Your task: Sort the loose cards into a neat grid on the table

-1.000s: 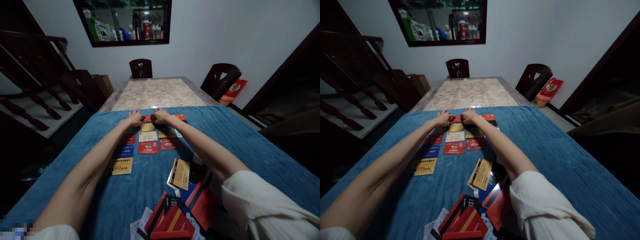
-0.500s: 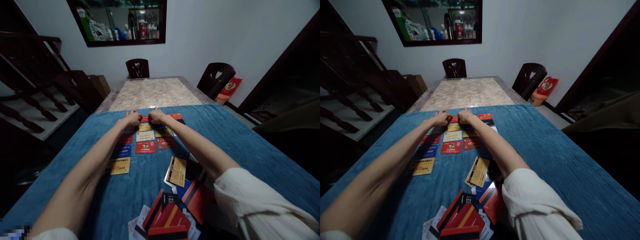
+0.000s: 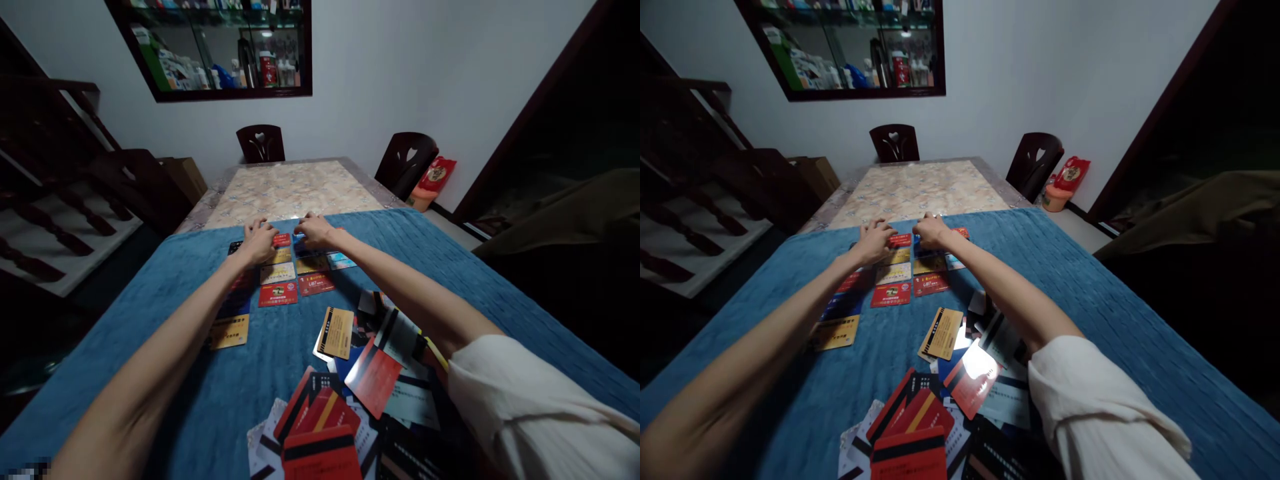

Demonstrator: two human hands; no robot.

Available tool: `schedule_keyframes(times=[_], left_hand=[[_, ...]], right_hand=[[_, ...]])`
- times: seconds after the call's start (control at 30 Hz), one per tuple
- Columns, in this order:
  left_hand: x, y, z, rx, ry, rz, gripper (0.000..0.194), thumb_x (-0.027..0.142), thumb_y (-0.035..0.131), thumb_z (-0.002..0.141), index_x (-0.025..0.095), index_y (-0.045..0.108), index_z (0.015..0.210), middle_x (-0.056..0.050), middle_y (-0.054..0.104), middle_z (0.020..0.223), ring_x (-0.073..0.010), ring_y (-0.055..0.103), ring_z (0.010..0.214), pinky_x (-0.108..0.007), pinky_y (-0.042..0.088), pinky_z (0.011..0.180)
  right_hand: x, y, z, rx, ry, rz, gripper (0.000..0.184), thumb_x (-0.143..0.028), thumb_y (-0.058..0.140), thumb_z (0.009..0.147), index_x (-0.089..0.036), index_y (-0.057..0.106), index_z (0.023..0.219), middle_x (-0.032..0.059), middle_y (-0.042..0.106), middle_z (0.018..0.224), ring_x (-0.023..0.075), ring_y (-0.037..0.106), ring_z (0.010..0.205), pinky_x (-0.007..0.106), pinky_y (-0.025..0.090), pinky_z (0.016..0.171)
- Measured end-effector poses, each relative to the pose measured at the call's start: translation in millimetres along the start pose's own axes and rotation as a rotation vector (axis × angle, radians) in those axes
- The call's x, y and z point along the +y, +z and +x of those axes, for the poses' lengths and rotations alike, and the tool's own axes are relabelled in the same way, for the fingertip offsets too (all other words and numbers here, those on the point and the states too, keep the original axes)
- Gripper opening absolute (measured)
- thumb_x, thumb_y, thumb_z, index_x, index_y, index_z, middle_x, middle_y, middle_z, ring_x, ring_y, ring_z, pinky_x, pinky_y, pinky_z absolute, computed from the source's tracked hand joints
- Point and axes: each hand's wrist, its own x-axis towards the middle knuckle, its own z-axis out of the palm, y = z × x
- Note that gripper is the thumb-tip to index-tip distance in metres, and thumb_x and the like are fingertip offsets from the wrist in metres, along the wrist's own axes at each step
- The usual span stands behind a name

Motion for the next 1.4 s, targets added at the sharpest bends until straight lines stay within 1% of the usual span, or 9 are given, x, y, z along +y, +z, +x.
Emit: schedule_keyframes(times=[0.23, 0.33, 0.53, 0.67, 0.9, 1.1, 1.2, 1.27, 1.4], left_hand=[[50, -7.9, -36, 0.077, 0.096, -0.095, 0.042, 0.014, 0.051, 0.081, 0.021, 0.063, 0.121, -0.013, 0.058, 0.132, -0.0358, 0.029, 0.139, -0.056, 0.030, 0.105], [72, -11.1, -54, 0.097, 0.154, -0.119, 0.035, 0.020, 0.051, 0.086, 0.022, 0.064, 0.119, -0.013, 0.059, 0.130, -0.0345, 0.028, 0.139, -0.056, 0.029, 0.106], [110, -18.2, -93, 0.060, 0.210, -0.164, 0.028, 0.026, 0.050, 0.091, 0.019, 0.066, 0.114, -0.015, 0.061, 0.123, -0.0350, 0.034, 0.134, -0.057, 0.030, 0.106], [127, -21.5, -117, 0.029, 0.248, -0.200, 0.027, 0.030, 0.052, 0.092, 0.020, 0.066, 0.112, -0.015, 0.062, 0.119, -0.0344, 0.039, 0.129, -0.055, 0.033, 0.103], [147, -27.1, -149, -0.044, 0.227, -0.226, 0.028, 0.042, 0.051, 0.092, 0.022, 0.069, 0.101, -0.014, 0.065, 0.111, -0.0356, 0.045, 0.120, -0.057, 0.035, 0.100], [158, -29.0, -165, -0.078, 0.188, -0.238, 0.049, 0.064, 0.051, 0.086, 0.022, 0.068, 0.103, -0.015, 0.067, 0.109, -0.0374, 0.050, 0.116, -0.058, 0.036, 0.098], [163, -30.3, -169, -0.093, 0.177, -0.225, 0.056, 0.071, 0.052, 0.082, 0.021, 0.068, 0.104, -0.016, 0.068, 0.107, -0.0374, 0.052, 0.111, -0.057, 0.039, 0.094], [166, -31.1, -170, -0.087, 0.175, -0.213, 0.058, 0.069, 0.052, 0.083, 0.019, 0.067, 0.108, -0.017, 0.067, 0.108, -0.0369, 0.053, 0.110, -0.055, 0.040, 0.093], [167, -31.9, -173, -0.091, 0.164, -0.200, 0.050, 0.053, 0.051, 0.088, 0.012, 0.065, 0.111, -0.017, 0.067, 0.109, -0.0355, 0.052, 0.110, -0.052, 0.041, 0.092]], right_hand=[[8, -1, -62, 0.005, -0.023, -0.013, 0.031, -0.022, 0.058, 0.087, -0.022, 0.071, 0.116, 0.0124, 0.068, 0.117, 0.0322, 0.048, 0.117, 0.039, 0.038, 0.086], [5, 2, -88, -0.009, -0.023, -0.006, 0.028, -0.022, 0.057, 0.088, -0.024, 0.071, 0.113, 0.0097, 0.068, 0.117, 0.0290, 0.054, 0.111, 0.036, 0.038, 0.084], [-10, 3, -139, 0.004, -0.034, 0.059, 0.028, -0.018, 0.054, 0.089, -0.021, 0.072, 0.110, 0.0093, 0.071, 0.107, 0.0236, 0.062, 0.099, 0.030, 0.040, 0.076], [-22, 5, -163, -0.003, -0.111, 0.118, 0.027, -0.019, 0.053, 0.090, -0.018, 0.072, 0.109, 0.0102, 0.071, 0.107, 0.0236, 0.061, 0.097, 0.031, 0.041, 0.079], [-37, 10, -187, -0.017, -0.222, 0.290, 0.027, -0.020, 0.059, 0.088, -0.021, 0.070, 0.112, 0.0096, 0.069, 0.109, 0.0259, 0.054, 0.105, 0.038, 0.042, 0.087], [-46, 7, -197, -0.080, -0.194, 0.319, 0.047, -0.008, 0.057, 0.077, -0.023, 0.066, 0.120, 0.0103, 0.067, 0.115, 0.0274, 0.050, 0.107, 0.042, 0.043, 0.088], [-50, 5, -201, -0.120, -0.185, 0.291, 0.049, -0.007, 0.056, 0.074, -0.024, 0.067, 0.119, 0.0112, 0.065, 0.117, 0.0291, 0.048, 0.109, 0.043, 0.042, 0.088], [-52, 3, -202, -0.135, -0.182, 0.276, 0.048, -0.009, 0.055, 0.074, -0.023, 0.067, 0.119, 0.0118, 0.063, 0.118, 0.0302, 0.047, 0.111, 0.044, 0.041, 0.088], [-51, 5, -204, -0.135, -0.191, 0.283, 0.047, -0.012, 0.054, 0.076, -0.024, 0.067, 0.120, 0.0116, 0.061, 0.121, 0.0310, 0.046, 0.114, 0.044, 0.041, 0.088]])
